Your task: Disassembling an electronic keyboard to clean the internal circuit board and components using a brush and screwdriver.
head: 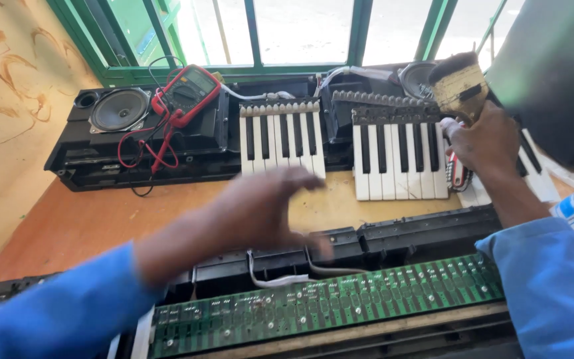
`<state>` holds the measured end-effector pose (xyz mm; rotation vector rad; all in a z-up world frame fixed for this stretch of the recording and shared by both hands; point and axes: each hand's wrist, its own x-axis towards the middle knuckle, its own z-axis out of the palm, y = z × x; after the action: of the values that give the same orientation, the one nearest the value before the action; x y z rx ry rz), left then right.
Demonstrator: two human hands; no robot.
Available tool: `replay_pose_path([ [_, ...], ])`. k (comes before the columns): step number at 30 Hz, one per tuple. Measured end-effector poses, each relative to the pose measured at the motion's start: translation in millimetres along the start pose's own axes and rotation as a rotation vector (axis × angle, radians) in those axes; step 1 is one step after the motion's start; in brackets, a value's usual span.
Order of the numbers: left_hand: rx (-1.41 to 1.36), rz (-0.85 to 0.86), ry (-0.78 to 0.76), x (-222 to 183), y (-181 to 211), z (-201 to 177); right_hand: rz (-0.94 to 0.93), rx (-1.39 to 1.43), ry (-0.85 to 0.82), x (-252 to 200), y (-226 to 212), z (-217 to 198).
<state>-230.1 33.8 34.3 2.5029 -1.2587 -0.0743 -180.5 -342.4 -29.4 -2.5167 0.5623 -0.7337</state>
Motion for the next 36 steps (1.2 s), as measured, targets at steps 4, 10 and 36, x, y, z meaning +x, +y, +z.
replay_pose_path([
  [4, 0.035, 0.172, -0.078, -93, 31, 46, -0.066, 0.037, 0.022, 3, 13, 8],
  [10, 0.292, 0.267, 0.054, -146, 23, 92, -0.222, -0.062, 0.162, 9, 22, 18],
  [36, -0.1, 0.501, -0.077, -129, 31, 69, -0.23, -0.006, 0.168, -41, -49, -29],
])
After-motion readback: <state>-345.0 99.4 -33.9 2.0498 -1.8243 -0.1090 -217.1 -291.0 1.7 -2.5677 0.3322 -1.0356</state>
